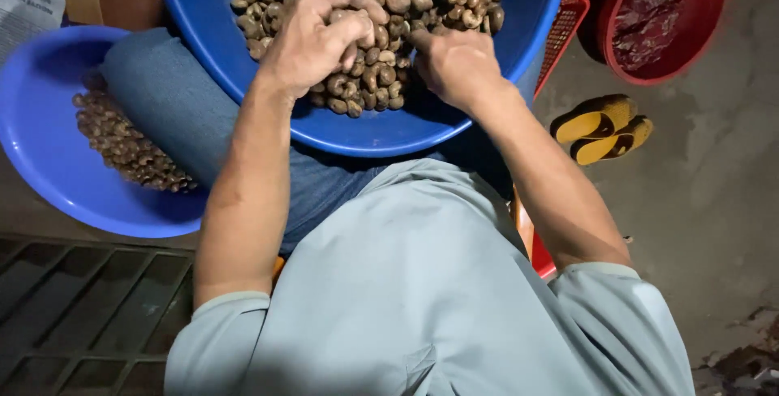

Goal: Manual sorting of cashew nuts from a large bowl into smaller containers based on quality or type.

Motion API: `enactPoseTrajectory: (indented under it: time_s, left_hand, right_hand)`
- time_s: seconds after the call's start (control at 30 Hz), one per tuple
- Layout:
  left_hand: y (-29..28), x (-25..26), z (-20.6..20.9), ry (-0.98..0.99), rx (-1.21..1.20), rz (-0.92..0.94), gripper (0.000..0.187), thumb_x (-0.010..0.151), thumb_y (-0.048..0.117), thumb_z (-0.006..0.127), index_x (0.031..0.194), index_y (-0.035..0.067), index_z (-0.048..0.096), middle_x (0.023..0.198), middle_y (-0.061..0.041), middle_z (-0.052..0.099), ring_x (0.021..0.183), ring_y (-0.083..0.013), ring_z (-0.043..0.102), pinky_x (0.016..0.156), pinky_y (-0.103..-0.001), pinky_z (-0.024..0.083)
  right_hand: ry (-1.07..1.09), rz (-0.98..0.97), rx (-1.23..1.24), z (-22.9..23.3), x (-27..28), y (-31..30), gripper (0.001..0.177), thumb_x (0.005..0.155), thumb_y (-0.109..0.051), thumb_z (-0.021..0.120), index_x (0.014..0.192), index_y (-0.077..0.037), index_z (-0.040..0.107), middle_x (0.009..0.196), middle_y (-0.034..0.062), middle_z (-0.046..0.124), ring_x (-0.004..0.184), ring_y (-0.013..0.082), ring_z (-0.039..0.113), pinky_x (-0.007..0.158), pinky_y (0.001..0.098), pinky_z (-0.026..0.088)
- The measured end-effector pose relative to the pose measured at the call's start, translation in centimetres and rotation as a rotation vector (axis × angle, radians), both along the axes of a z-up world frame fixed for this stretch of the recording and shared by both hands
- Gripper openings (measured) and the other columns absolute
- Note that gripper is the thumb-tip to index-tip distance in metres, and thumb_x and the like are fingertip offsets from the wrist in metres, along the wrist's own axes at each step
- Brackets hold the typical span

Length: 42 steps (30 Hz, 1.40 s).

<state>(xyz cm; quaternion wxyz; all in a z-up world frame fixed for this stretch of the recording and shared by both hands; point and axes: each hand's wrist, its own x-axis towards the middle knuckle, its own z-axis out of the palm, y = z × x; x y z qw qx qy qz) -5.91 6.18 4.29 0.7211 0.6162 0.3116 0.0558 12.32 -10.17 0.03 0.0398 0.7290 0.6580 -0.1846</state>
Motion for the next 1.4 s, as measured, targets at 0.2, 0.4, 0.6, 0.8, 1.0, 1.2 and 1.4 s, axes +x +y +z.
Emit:
enactPoseTrajectory:
  time_s: [0.2,0.4,0.6,0.8,1.0,1.2,1.4]
  left_hand:
    - [-0.5,-0.1,-0.5,0.039,0.124,-0.098,0.016,0.098,0.019,0.069,0.101,0.003,0.072,0.071,0.0,0.065,0.05,-0.0059,0.053,0.04,-0.021,0.04]
    - [-1.9,0.0,-4.2,0.206,0.487,-0.329,0.009,0.098,0.016,0.065,0.096,0.011,0.073,0.066,-0.001,0.065,0.053,-0.0123,0.059,0.048,-0.031,0.048]
    - [-4.3,1.1,-7.4,0.35,0.952,-0.567,0.011,0.093,0.007,0.061,0.101,0.009,0.069,0.053,-0.004,0.053,0.045,-0.0216,0.05,0.055,-0.044,0.051]
    - [-5.1,1.6,-7.8,0.435,0.998,-0.625,0.032,0.094,0.002,0.059,0.124,0.009,0.066,0.052,-0.002,0.043,0.043,-0.0197,0.043,0.051,-0.043,0.053]
    - [-5.2,1.8,-7.9,0.492,1.0,-0.682,0.02,0.097,0.006,0.053,0.112,0.007,0.067,0.055,-0.006,0.055,0.049,-0.0244,0.058,0.055,-0.048,0.057]
    - [-4.5,1.8,-7.0,0.54,0.926,-0.689,0.013,0.096,0.013,0.06,0.099,0.006,0.071,0.066,-0.01,0.065,0.059,-0.0277,0.063,0.069,-0.049,0.056]
    - [-3.4,0.8,-4.8,0.46,0.781,-0.585,0.013,0.093,0.016,0.067,0.099,0.005,0.071,0.081,-0.013,0.071,0.069,-0.0309,0.068,0.076,-0.051,0.057]
  right_hand:
    - [-0.229,0.143,-0.036,-4.2,-1.1,0.2,0.03,0.096,-0.021,0.059,0.121,-0.007,0.065,0.088,0.0109,0.073,0.061,0.0297,0.071,0.05,0.0399,0.054]
    - [0.469,-0.177,-0.108,1.2,0.2,1.3,0.022,0.1,-0.024,0.07,0.107,-0.004,0.063,0.078,0.0091,0.069,0.067,0.0249,0.066,0.063,0.0389,0.055]
    - [1.713,-0.87,0.089,4.6,3.2,0.8,0.022,0.093,-0.024,0.059,0.107,-0.007,0.06,0.085,0.0082,0.066,0.056,0.0128,0.054,0.039,0.021,0.035]
    - [1.627,-0.904,0.173,4.9,2.4,0.8,0.023,0.098,-0.036,0.068,0.096,-0.013,0.062,0.086,0.0048,0.07,0.059,0.0101,0.062,0.039,0.0185,0.041]
    - [0.69,-0.502,0.126,2.1,0.5,0.5,0.013,0.099,-0.022,0.07,0.102,-0.009,0.067,0.082,0.007,0.069,0.067,0.0225,0.064,0.057,0.034,0.049]
    - [-0.007,-0.082,0.286,-1.1,-0.9,0.5,0.028,0.088,-0.014,0.069,0.115,-0.012,0.072,0.087,0.0093,0.075,0.061,0.0303,0.068,0.051,0.0413,0.053]
    - [-0.215,0.01,0.124,-4.3,-1.4,1.5,0.02,0.093,-0.018,0.062,0.113,-0.014,0.061,0.078,0.0096,0.069,0.053,0.0265,0.067,0.046,0.0399,0.051]
